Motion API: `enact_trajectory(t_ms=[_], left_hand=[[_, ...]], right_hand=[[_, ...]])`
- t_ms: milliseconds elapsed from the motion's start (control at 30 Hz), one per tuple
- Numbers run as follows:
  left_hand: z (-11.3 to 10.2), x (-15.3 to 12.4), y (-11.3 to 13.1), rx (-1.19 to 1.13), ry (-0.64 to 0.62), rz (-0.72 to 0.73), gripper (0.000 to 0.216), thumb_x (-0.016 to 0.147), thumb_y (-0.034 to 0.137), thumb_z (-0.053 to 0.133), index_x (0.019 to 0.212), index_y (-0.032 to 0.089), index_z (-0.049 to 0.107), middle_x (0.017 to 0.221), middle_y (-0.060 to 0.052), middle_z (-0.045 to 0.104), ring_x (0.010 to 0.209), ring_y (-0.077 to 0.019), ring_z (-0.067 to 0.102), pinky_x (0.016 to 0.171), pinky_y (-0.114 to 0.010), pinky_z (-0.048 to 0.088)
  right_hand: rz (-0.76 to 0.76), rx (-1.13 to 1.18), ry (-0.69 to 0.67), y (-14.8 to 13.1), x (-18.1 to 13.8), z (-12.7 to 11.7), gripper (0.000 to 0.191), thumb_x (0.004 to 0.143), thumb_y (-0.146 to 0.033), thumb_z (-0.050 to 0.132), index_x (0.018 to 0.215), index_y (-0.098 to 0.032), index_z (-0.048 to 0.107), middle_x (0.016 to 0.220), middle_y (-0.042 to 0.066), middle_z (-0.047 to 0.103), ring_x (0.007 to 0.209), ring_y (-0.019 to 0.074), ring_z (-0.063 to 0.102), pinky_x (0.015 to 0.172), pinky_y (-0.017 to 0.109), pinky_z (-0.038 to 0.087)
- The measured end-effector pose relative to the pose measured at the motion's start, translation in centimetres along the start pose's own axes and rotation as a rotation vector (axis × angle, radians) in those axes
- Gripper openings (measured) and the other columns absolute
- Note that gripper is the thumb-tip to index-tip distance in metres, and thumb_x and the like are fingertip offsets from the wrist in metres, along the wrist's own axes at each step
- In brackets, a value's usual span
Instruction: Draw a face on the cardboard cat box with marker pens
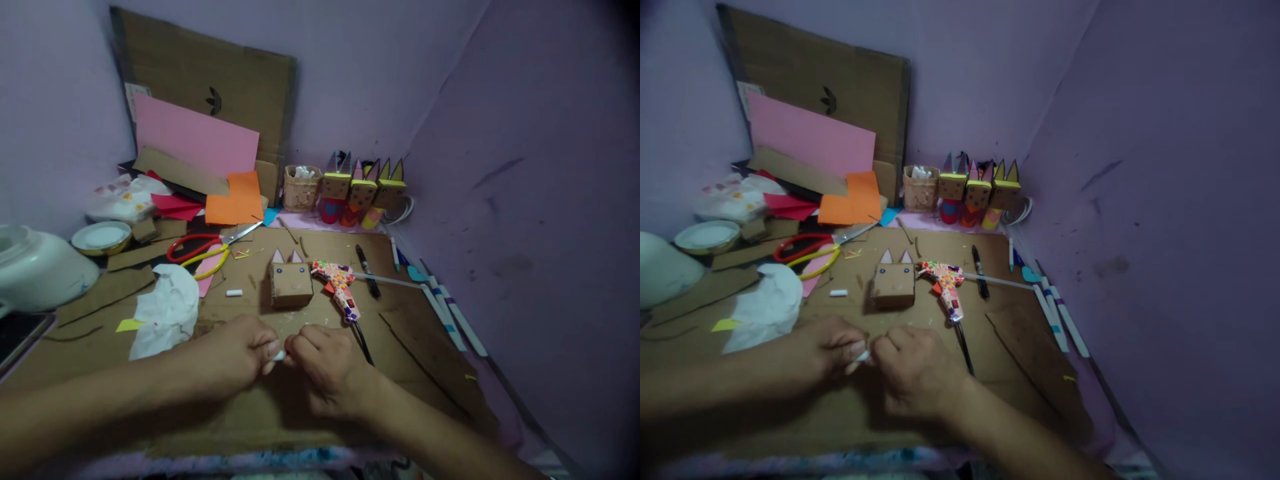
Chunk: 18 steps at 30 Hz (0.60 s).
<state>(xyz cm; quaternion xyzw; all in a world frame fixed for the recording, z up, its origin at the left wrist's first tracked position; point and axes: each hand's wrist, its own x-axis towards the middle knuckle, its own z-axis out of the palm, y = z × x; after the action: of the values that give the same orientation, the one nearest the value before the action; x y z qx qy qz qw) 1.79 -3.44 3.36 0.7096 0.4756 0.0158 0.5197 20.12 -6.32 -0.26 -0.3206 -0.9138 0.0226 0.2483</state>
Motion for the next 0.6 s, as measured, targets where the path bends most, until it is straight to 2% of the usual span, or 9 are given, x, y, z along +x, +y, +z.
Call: enact_trajectory(t_ms=[133,200,267,367,400,433,500,567,600], left_hand=[[0.2,-1.0,0.6,0.389,0.128,0.082,0.025,0.081,0.028,0.037,0.058,0.02,0.043,0.054,-0.001,0.05,0.051,-0.0168,0.047,0.052,-0.027,0.028],[0.5,-1.2,0.7,0.567,0.196,0.133,0.017,0.076,0.017,0.038,0.061,0.02,0.046,0.055,-0.002,0.055,0.051,-0.0182,0.052,0.05,-0.026,0.031],[0.9,-1.2,0.4,0.749,0.311,0.256,0.014,0.07,0.011,0.04,0.065,0.02,0.05,0.057,-0.004,0.059,0.052,-0.0201,0.056,0.049,-0.027,0.034],[1.4,-0.8,-0.1,0.976,0.529,0.543,0.023,0.075,0.009,0.035,0.071,0.018,0.055,0.062,-0.008,0.062,0.056,-0.0232,0.058,0.051,-0.031,0.039],[1.4,-0.8,-0.2,0.967,0.571,0.591,0.026,0.078,0.009,0.032,0.072,0.018,0.056,0.063,-0.009,0.062,0.057,-0.0234,0.058,0.052,-0.032,0.041],[1.5,-0.7,-0.2,0.891,0.582,0.581,0.029,0.082,0.011,0.03,0.072,0.018,0.057,0.063,-0.008,0.062,0.058,-0.0226,0.059,0.053,-0.031,0.043],[1.5,-0.8,0.3,0.559,0.529,0.444,0.033,0.091,0.02,0.029,0.071,0.018,0.056,0.062,-0.005,0.062,0.057,-0.0188,0.059,0.054,-0.028,0.045],[1.7,-0.7,0.9,0.144,0.481,0.323,0.038,0.095,0.033,0.029,0.072,0.019,0.055,0.064,-0.002,0.062,0.06,-0.0162,0.06,0.056,-0.026,0.048],[1.8,-0.5,1.2,-0.026,0.502,0.312,0.039,0.096,0.039,0.031,0.074,0.019,0.056,0.071,-0.003,0.064,0.067,-0.0164,0.062,0.059,-0.026,0.05]], right_hand=[[0.096,0.136,0.09,-0.3,-0.2,0.7,0.02,0.084,-0.016,0.036,0.07,-0.018,0.051,0.059,0.002,0.05,0.053,0.0152,0.042,0.05,0.027,0.03],[0.183,0.219,0.155,-0.5,-0.1,0.9,0.022,0.086,-0.017,0.036,0.069,-0.018,0.049,0.058,0.0,0.049,0.053,0.0139,0.044,0.05,0.026,0.03],[0.31,0.341,0.192,-0.6,0.0,0.9,0.026,0.089,-0.02,0.035,0.065,-0.019,0.046,0.057,-0.002,0.045,0.052,0.0121,0.042,0.051,0.025,0.029],[0.589,0.636,0.136,-0.4,0.3,0.5,0.037,0.093,-0.032,0.037,0.058,-0.02,0.038,0.053,-0.005,0.035,0.049,0.01,0.036,0.048,0.023,0.025],[0.673,0.746,0.109,-0.3,0.4,0.2,0.041,0.094,-0.038,0.037,0.057,-0.02,0.037,0.051,-0.006,0.032,0.047,0.0095,0.034,0.047,0.023,0.025],[0.731,0.851,0.09,-0.1,0.4,0.0,0.045,0.094,-0.043,0.038,0.056,-0.02,0.038,0.051,-0.006,0.032,0.047,0.0092,0.035,0.046,0.022,0.026],[0.749,1.043,0.136,0.0,0.5,-0.6,0.046,0.091,-0.052,0.045,0.062,-0.018,0.05,0.055,-0.004,0.043,0.052,0.0102,0.044,0.051,0.022,0.035],[0.671,1.179,0.264,-0.2,0.7,-0.7,0.041,0.083,-0.057,0.057,0.086,-0.017,0.064,0.077,0.002,0.061,0.072,0.0151,0.058,0.069,0.026,0.046],[0.641,1.226,0.332,-0.4,0.9,-0.6,0.044,0.08,-0.057,0.062,0.101,-0.018,0.065,0.092,0.005,0.064,0.086,0.0181,0.06,0.079,0.03,0.047]])
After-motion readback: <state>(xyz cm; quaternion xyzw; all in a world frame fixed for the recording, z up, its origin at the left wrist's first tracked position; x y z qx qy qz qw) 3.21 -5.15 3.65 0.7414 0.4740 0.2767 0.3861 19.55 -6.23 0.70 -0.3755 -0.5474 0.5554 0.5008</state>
